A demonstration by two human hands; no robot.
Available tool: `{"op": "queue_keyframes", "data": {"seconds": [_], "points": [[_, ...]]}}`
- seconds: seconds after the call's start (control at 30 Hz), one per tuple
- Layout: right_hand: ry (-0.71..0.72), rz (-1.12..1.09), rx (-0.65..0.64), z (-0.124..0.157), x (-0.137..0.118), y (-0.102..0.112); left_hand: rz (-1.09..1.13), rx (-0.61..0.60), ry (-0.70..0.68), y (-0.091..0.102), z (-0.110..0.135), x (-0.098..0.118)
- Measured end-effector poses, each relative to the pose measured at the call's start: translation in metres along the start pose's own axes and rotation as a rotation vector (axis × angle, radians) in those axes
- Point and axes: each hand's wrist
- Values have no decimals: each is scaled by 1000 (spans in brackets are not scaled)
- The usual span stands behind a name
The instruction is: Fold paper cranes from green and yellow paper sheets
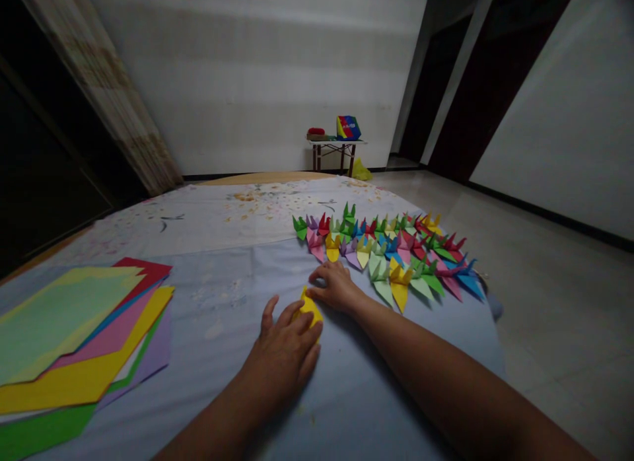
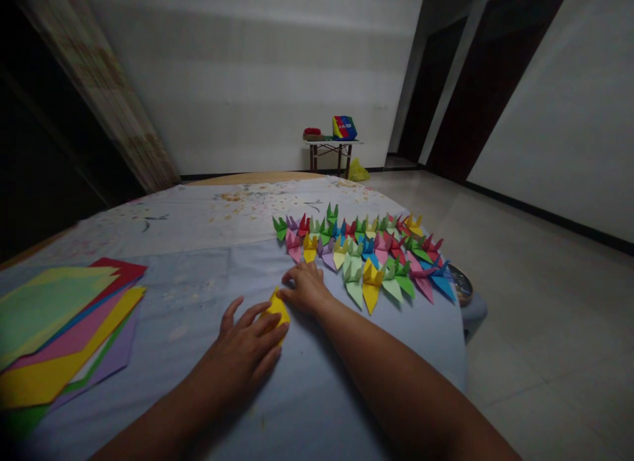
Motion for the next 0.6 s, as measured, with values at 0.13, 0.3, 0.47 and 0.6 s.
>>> {"op": "queue_keyframes", "data": {"seconds": [0.13, 0.3, 0.47, 0.6], "points": [[-17, 28, 55, -3, -4, -3, 29, 9, 1, 1, -1, 0], [-14, 17, 101, 0, -3, 5, 37, 13, -18, -2, 0, -7], [56, -11, 32, 13, 0, 19, 60, 43, -35, -4, 0, -10], [57, 29, -109, 21, 1, 23, 46, 37, -25, -1, 0, -8]]}}
Point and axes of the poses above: each hand's wrist, its own z-axis away from the middle knuckle, its own y-axis out of the back of the hand, x = y × z, and after that the axes turned 7 degrees about z, right-handed
